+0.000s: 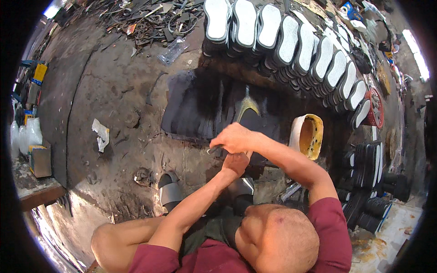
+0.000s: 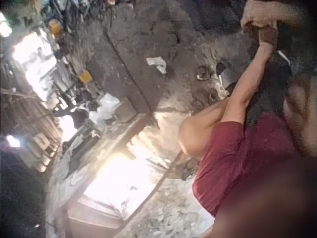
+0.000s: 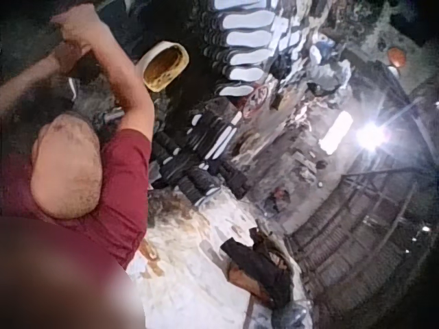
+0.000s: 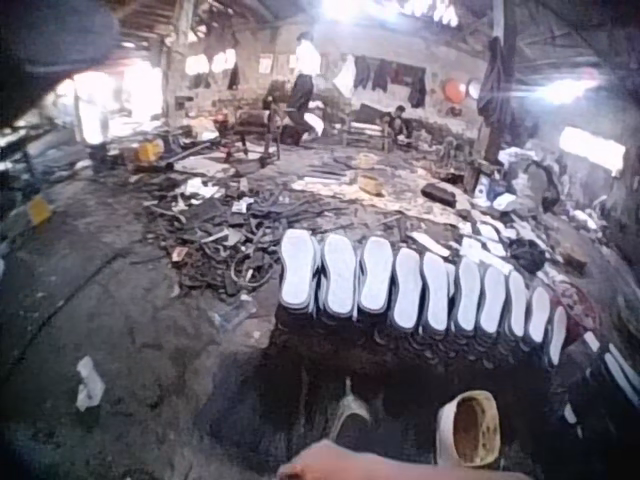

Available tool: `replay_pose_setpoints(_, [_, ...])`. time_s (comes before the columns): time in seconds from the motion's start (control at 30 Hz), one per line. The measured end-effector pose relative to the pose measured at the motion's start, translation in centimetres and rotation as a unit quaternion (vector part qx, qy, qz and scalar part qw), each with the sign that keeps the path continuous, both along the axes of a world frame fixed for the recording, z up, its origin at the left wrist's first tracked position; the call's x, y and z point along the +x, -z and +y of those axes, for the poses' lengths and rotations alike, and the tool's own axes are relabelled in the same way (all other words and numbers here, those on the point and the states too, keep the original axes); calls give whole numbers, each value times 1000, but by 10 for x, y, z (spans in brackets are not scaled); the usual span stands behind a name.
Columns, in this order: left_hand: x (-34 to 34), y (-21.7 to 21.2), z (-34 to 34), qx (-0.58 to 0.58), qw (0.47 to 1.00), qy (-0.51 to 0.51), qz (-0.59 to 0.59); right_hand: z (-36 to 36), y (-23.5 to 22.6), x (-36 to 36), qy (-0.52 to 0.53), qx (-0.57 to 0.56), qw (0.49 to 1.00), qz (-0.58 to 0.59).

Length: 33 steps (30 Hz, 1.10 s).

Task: The person sits on the ground and repeatedly applies a dark liquid from a yellow container onto flat black shoe parts using a brush. The person holds each part steady with one hand while brushing with the other, then places the treated part back onto a pile.

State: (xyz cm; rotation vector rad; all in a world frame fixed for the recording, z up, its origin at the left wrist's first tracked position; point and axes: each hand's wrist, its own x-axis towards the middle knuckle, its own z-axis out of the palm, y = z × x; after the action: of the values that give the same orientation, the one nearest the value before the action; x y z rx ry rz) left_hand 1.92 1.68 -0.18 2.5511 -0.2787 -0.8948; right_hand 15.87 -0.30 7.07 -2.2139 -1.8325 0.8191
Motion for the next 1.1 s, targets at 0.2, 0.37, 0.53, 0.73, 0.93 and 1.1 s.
replay_pose_setpoints(0.2, [30, -8, 12, -42, 975, 44, -213, -49, -6, 109, 363, 78, 907, -198])
replay_pose_setpoints(0.37, [8, -1, -5, -55, 956, -9, -287, -67, 37, 68, 281, 88, 946, -139])
replay_pose_setpoints(0.53, [-41, 15, -48, -173, 975, 0, -141, -75, 47, -45, 236, 110, 954, -146])
replay_pose_setpoints(0.73, [-87, 31, -84, -180, 951, 43, -248, -68, 42, -122, 192, 131, 947, -221])
replay_pose_setpoints(0.93, [-43, 12, -60, -121, 958, 9, -260, -100, -60, -63, 418, 458, 774, 127])
replay_pose_setpoints(1.1, [-2, 11, -36, -72, 944, -49, -319, -140, -107, 50, 461, 398, 793, -5])
